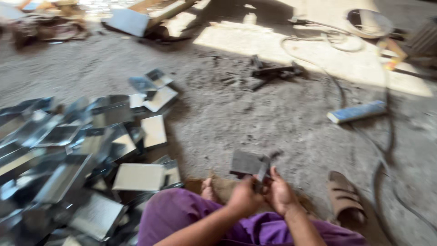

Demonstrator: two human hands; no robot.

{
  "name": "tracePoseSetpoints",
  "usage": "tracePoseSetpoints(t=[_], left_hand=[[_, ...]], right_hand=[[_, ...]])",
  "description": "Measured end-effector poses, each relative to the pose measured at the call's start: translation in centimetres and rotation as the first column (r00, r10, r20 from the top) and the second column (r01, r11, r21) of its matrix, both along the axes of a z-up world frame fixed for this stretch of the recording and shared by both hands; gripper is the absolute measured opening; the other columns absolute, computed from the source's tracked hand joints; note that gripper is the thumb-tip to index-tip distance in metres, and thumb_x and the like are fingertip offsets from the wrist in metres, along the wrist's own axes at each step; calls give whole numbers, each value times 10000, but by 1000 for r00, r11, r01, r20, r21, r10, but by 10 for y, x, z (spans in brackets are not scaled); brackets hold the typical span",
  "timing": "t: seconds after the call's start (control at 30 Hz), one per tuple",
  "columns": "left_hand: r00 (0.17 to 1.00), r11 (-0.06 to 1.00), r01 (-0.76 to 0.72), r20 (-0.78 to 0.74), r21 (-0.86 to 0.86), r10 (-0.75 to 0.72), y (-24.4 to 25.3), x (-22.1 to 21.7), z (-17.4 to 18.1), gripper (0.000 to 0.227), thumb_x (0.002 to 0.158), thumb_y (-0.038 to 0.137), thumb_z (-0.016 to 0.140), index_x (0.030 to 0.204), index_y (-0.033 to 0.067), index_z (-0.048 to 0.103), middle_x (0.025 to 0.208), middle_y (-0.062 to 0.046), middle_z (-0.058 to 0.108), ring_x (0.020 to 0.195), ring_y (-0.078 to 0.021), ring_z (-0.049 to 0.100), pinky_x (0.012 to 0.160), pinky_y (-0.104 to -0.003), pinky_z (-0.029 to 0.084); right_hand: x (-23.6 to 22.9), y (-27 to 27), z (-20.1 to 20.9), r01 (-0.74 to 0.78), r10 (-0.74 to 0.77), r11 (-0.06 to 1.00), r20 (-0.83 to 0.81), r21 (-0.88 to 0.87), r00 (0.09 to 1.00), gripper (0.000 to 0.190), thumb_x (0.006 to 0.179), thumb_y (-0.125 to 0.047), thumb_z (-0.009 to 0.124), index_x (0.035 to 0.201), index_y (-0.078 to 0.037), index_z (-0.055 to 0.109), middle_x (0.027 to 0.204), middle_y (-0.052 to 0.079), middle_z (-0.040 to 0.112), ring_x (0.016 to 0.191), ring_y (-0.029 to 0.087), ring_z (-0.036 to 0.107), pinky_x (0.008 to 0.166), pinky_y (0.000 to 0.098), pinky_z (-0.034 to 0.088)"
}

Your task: The person sits on the floor and repeatedly hammers small rectangular metal pieces placed on a wooden block. They pick up each piece, position it, strike it with a hammer, and set it aside, continuing the process with multiple pieces.

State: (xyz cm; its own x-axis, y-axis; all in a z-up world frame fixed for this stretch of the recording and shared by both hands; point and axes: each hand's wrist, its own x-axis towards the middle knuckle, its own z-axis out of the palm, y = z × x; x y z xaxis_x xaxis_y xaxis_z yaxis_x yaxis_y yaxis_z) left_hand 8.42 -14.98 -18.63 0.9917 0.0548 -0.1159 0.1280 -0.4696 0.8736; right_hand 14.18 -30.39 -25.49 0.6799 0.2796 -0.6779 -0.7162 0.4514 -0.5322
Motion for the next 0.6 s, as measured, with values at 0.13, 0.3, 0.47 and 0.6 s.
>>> tracePoseSetpoints(t=[0.13,0.3,0.47,0.6], left_hand=[[879,831,476,-160,287,-448,24,-28,32,335,884,372,722,1105,123,758,1048,-171,766,959,-372,719,821,-460,566],[992,973,47,-123,226,-20,131,-39,60,490,849,387,771,1292,190,696,1135,-100,756,970,-303,730,855,-409,574],[793,693,-584,115,423,598,283,-73,45,489,849,397,766,1240,116,680,1184,-141,721,1051,-304,682,884,-432,542],[649,151,-663,463,733,603,390,-107,23,586,826,446,728,1242,37,673,1269,-186,653,1252,-416,506,1050,-571,312]], right_hand=[[9,-19,-82,173,-173,985,19,0,985,251,951,-254,648,1146,-105,597,841,45,567,658,196,545,612,404,518],[30,-77,-141,27,-12,992,-118,126,993,116,960,-216,596,950,-174,489,683,-26,420,571,135,388,516,285,358],[45,-51,-135,6,-5,1000,127,-6,992,200,941,-189,553,1107,-285,495,664,-11,377,516,152,347,488,347,331],[24,-31,-112,40,13,974,230,-224,973,329,952,-88,562,1257,-168,468,702,39,433,509,184,369,500,395,337]])
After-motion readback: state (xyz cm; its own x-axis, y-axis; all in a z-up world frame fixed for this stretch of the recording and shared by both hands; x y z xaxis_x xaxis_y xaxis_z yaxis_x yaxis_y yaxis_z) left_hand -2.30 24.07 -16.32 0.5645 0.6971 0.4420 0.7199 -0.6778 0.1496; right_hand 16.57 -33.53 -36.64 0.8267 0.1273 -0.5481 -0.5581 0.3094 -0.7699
